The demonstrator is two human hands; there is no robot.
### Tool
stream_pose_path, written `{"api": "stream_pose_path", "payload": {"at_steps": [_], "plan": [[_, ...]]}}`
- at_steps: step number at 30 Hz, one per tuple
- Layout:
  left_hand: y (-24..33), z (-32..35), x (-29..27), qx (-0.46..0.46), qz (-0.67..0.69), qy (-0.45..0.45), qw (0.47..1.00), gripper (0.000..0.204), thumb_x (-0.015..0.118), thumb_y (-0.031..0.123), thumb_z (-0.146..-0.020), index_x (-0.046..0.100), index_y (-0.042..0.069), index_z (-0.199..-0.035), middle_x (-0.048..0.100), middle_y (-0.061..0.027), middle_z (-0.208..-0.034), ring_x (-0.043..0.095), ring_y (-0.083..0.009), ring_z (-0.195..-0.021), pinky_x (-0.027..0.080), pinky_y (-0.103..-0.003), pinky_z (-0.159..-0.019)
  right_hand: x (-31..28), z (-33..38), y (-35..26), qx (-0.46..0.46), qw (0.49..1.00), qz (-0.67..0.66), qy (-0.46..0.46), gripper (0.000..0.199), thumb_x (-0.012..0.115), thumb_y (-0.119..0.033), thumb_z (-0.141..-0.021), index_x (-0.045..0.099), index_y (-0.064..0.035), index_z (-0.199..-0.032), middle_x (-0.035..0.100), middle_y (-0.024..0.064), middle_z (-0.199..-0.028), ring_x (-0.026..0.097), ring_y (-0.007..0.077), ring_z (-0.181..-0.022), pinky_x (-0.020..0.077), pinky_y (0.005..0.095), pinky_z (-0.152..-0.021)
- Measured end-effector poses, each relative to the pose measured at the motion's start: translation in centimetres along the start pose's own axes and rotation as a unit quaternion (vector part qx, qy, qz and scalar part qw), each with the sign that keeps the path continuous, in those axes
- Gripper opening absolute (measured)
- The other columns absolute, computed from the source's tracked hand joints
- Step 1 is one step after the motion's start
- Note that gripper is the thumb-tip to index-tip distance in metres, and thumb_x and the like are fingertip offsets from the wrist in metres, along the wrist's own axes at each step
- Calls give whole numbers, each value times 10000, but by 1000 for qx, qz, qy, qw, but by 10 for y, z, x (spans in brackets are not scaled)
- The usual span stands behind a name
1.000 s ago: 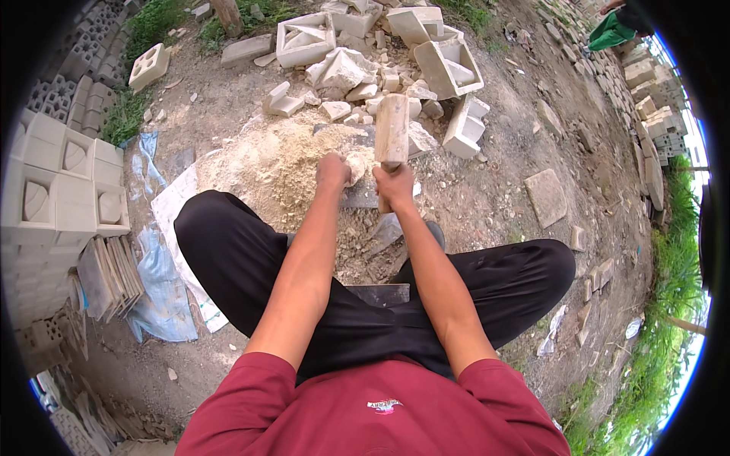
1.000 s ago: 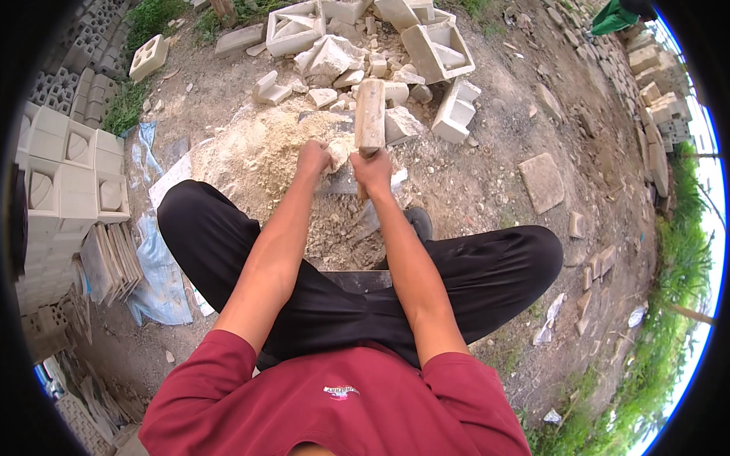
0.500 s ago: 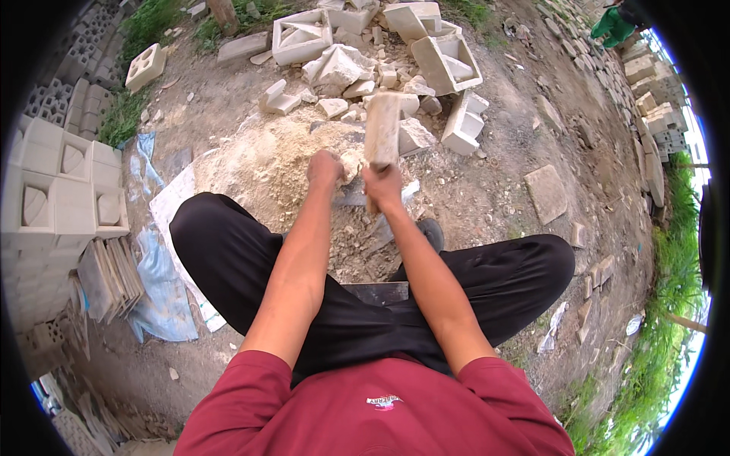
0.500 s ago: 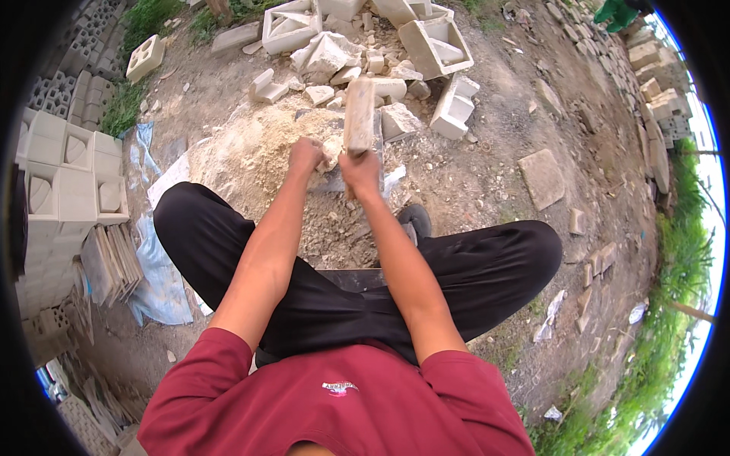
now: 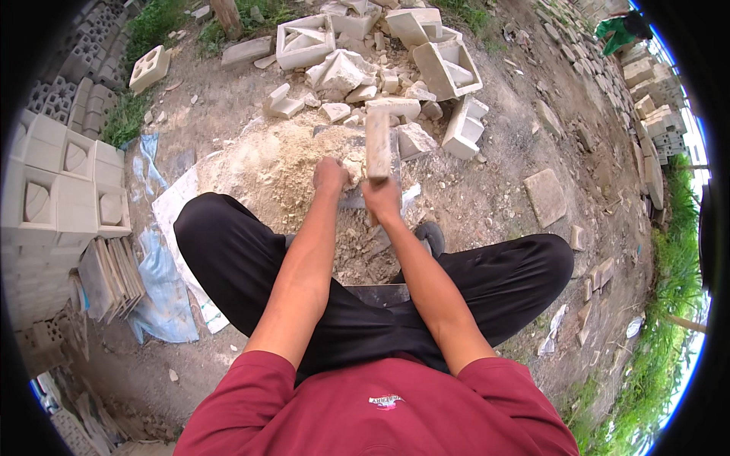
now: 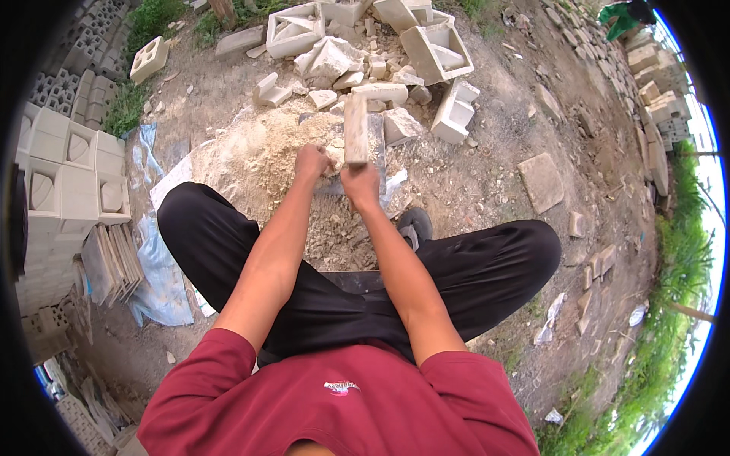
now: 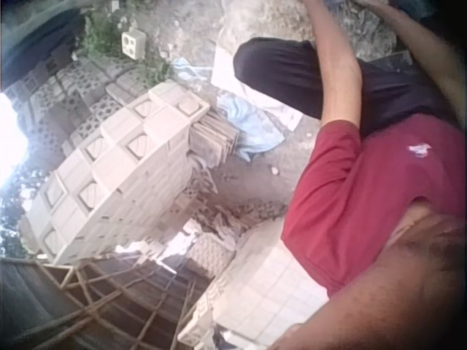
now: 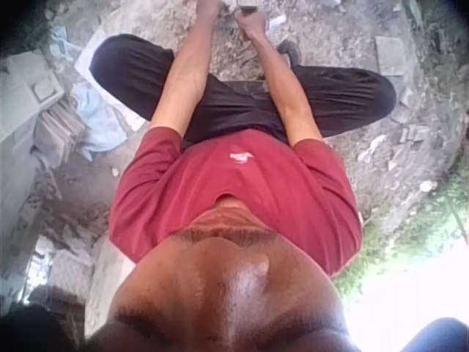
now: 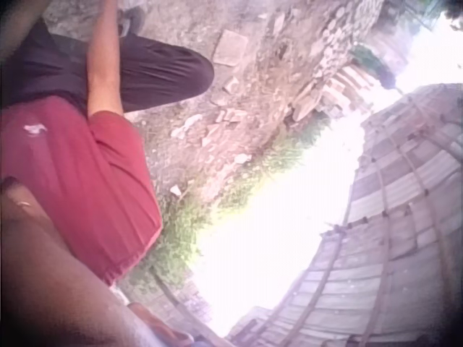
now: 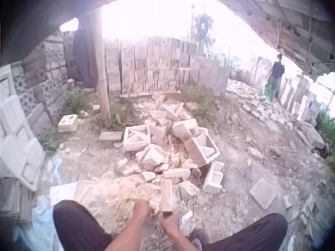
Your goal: The person shapes a stone block by striking a large stone piece with a wooden mallet while holding a smaller stone fragment to chip away material, creating stone dust and debris.
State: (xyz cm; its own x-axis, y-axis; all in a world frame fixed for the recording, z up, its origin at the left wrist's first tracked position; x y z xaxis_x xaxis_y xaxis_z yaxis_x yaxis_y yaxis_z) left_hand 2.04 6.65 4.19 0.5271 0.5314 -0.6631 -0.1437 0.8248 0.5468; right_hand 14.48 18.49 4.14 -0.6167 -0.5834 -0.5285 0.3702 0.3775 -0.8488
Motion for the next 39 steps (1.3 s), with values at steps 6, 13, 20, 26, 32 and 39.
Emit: {"api": "stream_pose_path", "payload": {"at_steps": [6, 13, 20, 26, 32, 39], "plan": [[-6, 2, -6, 6, -34, 16, 999, 321, 738, 161, -719, 707, 83, -1028, 672, -169, -1144, 652, -309, -1068, 529, -403, -886, 0, -9, 3, 189, 960, 0, -205, 341, 731, -245, -721, 664, 81, -795, 647, 119, -613, 638, 202, -493, 514, 344, -477], [-9, 8, -12, -12, -80, -15, 997, 320, 689, 161, -765, 687, 36, -1060, 657, -201, -1162, 624, -340, -1118, 500, -429, -952, 5, 16, -7, -44, 997, -66, 14, 300, 715, -244, -721, 656, 39, -800, 665, 115, -676, 635, 190, -508, 515, 351, -498], [-1, 20, -10, 21, -96, 43, 994, 423, 699, 194, -759, 643, 27, -1143, 639, -200, -1189, 607, -330, -1136, 489, -425, -955, 11, -6, 28, 152, 973, 61, -164, 354, 723, -245, -698, 661, 76, -834, 672, 127, -661, 656, 240, -551, 534, 363, -547], [5, 21, -16, 50, -158, 101, 981, 436, 639, 164, -787, 609, 19, -1197, 585, -221, -1254, 560, -326, -1185, 438, -428, -1013, -9, -22, -3, 187, 967, -39, -168, 392, 732, -306, -678, 683, 66, -792, 693, 178, -734, 694, 269, -671, 547, 371, -636], [5, -15, -10, 155, -97, 106, 977, 374, 565, 163, -842, 608, 37, -1192, 590, -193, -1242, 536, -342, -1187, 423, -489, -1001, -10, -13, 55, 128, 978, 18, -164, 336, 747, -231, -687, 662, 62, -830, 677, 147, -709, 655, 228, -532, 537, 368, -517], [30, -34, 8, 180, -163, 99, 965, 408, 612, 274, -871, 612, 114, -1247, 596, -167, -1213, 548, -336, -1152, 424, -488, -975, -7, -13, 60, 199, 967, -47, -152, 264, 719, -142, -703, 659, 74, -844, 666, 109, -696, 620, 179, -501, 505, 330, -466]]}}
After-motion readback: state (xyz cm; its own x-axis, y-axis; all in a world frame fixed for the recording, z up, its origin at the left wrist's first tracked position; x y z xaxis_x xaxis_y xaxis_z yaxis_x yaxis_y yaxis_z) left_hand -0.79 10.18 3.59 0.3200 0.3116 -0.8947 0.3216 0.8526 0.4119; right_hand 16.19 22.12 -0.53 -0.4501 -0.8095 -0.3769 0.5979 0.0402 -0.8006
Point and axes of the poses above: each hand's wrist, its own z-axis away from the middle knuckle, its own x-axis out of the palm, y = z × x, the point moved 4 cm from there along -z, towards the middle knuckle
